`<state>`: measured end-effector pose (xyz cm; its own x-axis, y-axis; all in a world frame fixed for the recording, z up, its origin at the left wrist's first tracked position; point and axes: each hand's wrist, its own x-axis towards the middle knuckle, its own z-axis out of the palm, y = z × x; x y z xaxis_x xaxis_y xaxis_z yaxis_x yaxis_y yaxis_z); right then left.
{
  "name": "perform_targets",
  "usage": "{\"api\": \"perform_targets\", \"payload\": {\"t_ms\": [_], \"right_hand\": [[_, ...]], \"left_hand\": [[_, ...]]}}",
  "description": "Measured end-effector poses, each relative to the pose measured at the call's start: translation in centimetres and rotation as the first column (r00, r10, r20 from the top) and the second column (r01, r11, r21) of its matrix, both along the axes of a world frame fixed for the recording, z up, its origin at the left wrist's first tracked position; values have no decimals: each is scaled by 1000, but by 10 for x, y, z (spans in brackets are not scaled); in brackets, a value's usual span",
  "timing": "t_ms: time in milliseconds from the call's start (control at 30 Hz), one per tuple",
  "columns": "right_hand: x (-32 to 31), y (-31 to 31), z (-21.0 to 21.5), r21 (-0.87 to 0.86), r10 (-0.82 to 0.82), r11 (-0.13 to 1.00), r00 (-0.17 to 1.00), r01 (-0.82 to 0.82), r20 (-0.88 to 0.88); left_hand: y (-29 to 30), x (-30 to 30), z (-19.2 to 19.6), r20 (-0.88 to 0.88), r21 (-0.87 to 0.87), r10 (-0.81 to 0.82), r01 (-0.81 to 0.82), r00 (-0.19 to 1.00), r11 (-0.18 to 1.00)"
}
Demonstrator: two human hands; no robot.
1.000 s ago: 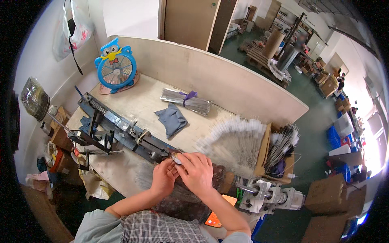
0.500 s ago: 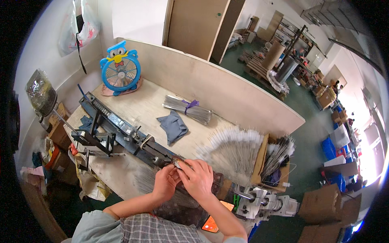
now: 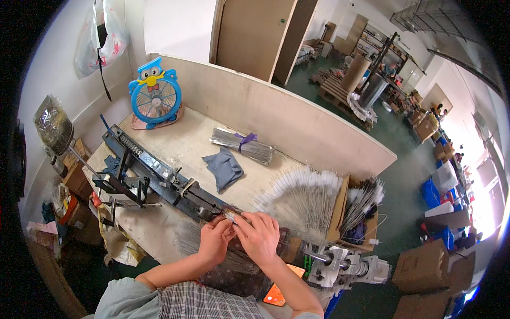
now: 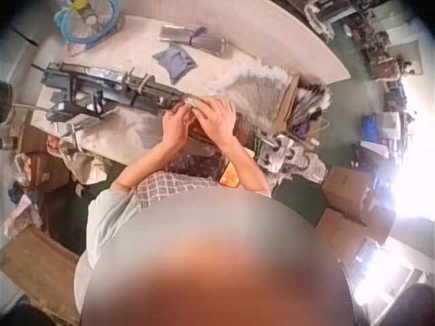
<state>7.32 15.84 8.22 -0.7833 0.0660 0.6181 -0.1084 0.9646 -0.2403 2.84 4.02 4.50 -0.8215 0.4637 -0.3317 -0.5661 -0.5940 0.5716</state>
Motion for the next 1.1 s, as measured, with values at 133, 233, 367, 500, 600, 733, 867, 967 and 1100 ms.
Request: {"api": "perform_targets", "payload": {"t_ms": [133, 233, 367, 500, 600, 733, 867, 967, 1100], "right_hand": [[-1, 0, 6, -7, 3, 1000, 1000, -3, -2], [1, 0, 13, -33, 28, 999, 1000, -27, 5], [14, 6, 18, -26, -58, 998, 994, 61, 95], [23, 5, 10, 10, -40, 999, 980, 39, 193], [30, 6, 11, -25, -20, 999, 981, 25, 192], [31, 11, 14, -85, -52, 993, 964, 76, 259], [40, 13, 27, -138, 10, 990, 989, 11, 150], [58, 14, 16, -257, 41, 966, 978, 13, 205], [86, 12, -29, -243, 109, 970, 944, -32, 312]], "left_hand": [[1, -3, 3, -1, -8, 2, -2, 1000, 1000], [0, -4, 0, -3, -17, -5, 5, 1000, 1000], [-3, -5, 4, 96, 67, -24, 17, 995, 998], [-10, 0, -2, 85, 52, -24, 20, 996, 998], [-12, 3, -2, 9, 34, -84, 83, 996, 996], [-9, 1, 8, -24, -83, -139, 136, 990, 987], [-15, 2, 1, -100, -228, -270, 242, 958, 943], [-32, 6, 1, -74, -290, -319, 285, 945, 913], [-101, -23, -17, -177, -430, -226, 131, 958, 893]]}}
